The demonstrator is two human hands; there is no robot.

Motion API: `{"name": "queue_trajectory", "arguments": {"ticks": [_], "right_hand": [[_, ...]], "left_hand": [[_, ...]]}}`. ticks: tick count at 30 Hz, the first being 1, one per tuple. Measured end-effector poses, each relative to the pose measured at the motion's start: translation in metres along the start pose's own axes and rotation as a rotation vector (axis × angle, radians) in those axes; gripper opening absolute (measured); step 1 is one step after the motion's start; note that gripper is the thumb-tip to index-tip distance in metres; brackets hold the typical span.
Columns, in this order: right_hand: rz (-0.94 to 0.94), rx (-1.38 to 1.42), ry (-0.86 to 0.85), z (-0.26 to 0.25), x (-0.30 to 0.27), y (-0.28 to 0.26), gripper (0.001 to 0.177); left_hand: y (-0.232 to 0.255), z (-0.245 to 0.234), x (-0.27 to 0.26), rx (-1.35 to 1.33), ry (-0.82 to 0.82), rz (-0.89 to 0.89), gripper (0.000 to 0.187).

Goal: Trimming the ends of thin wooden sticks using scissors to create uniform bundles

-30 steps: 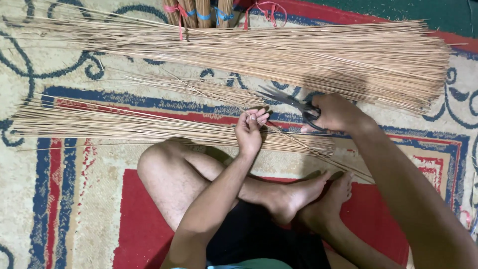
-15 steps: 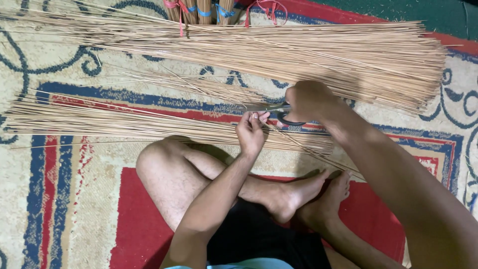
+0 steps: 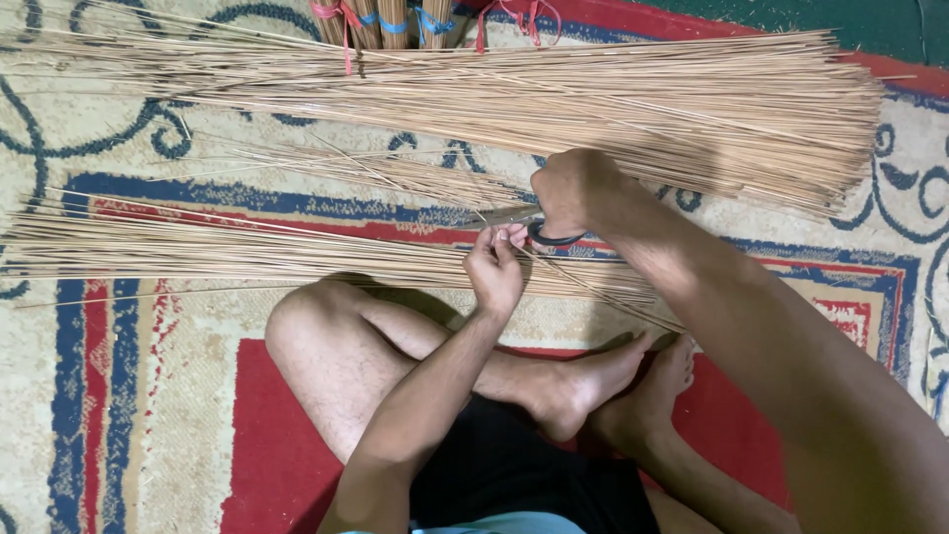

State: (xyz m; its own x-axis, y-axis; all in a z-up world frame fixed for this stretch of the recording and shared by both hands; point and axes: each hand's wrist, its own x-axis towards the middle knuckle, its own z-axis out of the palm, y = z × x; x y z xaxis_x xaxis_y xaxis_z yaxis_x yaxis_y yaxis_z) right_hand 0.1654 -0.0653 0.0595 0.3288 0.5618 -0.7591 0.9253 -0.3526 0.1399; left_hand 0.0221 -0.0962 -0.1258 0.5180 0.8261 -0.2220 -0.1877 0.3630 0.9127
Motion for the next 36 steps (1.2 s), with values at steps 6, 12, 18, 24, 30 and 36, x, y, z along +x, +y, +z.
{"name": "queue_trajectory", "arguments": {"ticks": [6, 12, 18, 24, 30, 36], "right_hand": [[-0.055, -0.078, -0.003, 0.005, 0.015, 0.001, 0.031], [-0.039, -0.020, 0.188, 0.041, 0.023, 0.025, 0.031], [0.027, 0.226, 0.282, 0.067, -0.006, 0.064, 0.038], [0.209, 0.279, 0.236, 0.156, 0.020, 0.106, 0.032], [0.303, 0.491, 0.367, 0.212, 0.044, 0.112, 0.024], [0.441, 0.664, 0.444, 0.246, 0.061, 0.096, 0.023]], "left_hand": [[0.001, 0.003, -0.005, -0.071, 0.002, -0.020, 0.021], [-0.014, 0.001, -0.006, -0.179, -0.001, -0.068, 0.024], [0.003, 0.002, -0.002, -0.243, -0.032, -0.088, 0.022], [-0.010, 0.001, 0.002, -0.313, -0.067, -0.097, 0.020], [-0.007, -0.009, 0.001, -0.353, -0.108, -0.130, 0.019], [0.003, -0.022, 0.010, -0.326, -0.109, -0.145, 0.019]]}}
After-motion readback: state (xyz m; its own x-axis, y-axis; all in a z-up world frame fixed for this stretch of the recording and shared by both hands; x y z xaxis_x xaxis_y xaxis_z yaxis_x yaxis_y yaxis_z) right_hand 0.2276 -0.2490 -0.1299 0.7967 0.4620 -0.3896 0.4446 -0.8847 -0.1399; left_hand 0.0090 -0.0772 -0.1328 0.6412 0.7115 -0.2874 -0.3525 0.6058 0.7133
